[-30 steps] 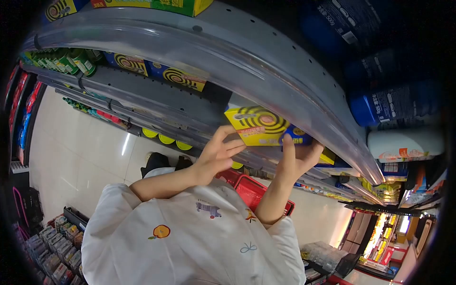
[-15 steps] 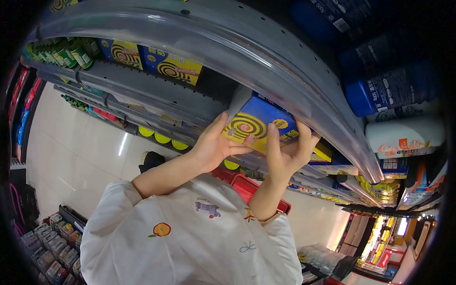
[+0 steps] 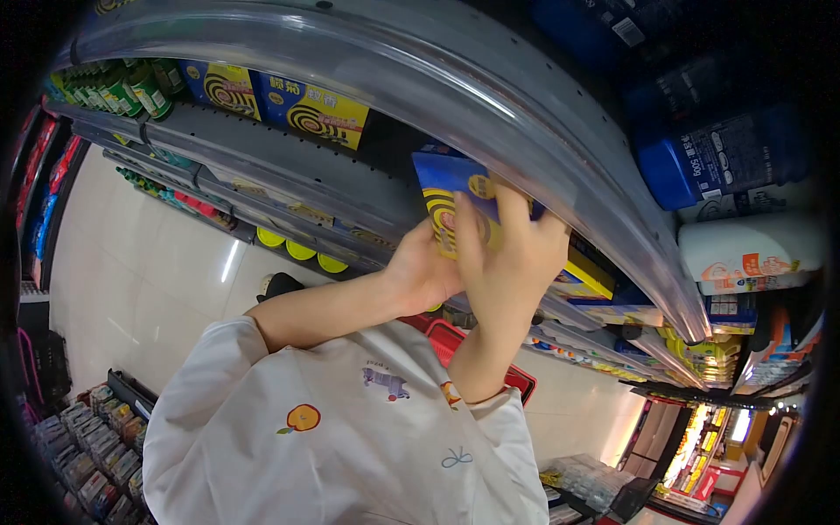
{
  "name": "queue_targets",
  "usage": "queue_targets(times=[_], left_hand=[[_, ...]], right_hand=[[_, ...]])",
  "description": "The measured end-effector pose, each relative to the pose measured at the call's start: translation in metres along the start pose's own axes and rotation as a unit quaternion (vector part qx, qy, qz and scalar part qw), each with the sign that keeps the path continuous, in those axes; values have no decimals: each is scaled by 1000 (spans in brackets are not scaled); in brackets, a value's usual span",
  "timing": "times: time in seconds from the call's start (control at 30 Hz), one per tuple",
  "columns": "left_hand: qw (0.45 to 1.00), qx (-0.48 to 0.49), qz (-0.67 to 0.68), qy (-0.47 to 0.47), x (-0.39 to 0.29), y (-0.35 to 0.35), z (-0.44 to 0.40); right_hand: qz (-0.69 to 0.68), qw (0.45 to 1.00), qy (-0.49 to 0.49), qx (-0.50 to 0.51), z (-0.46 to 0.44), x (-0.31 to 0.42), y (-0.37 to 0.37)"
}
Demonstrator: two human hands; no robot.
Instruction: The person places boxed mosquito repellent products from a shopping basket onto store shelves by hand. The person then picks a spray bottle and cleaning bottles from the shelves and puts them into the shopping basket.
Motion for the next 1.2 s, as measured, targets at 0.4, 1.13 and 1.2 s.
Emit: queue_targets(times=[0.4, 1.13, 1.2], left_hand=[[983, 50, 172, -33, 19, -7, -22], [509, -48, -711, 483, -108, 8, 78], [380, -100, -792, 468, -112, 30, 63]], right_hand=[[32, 979, -55, 195, -10, 20, 63], [-35, 963, -176, 202, 1, 15, 72], [-42, 963, -190, 186, 1, 16, 70]])
Point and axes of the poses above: each hand's wrist, its own z-axis away from the middle knuckle, its own y-axis out of the palm, x = y × z, the point moved 7 cm from there along -z, towards the middle knuckle, and after that the axes turned 2 degrees about -x, right-handed, at the moved point
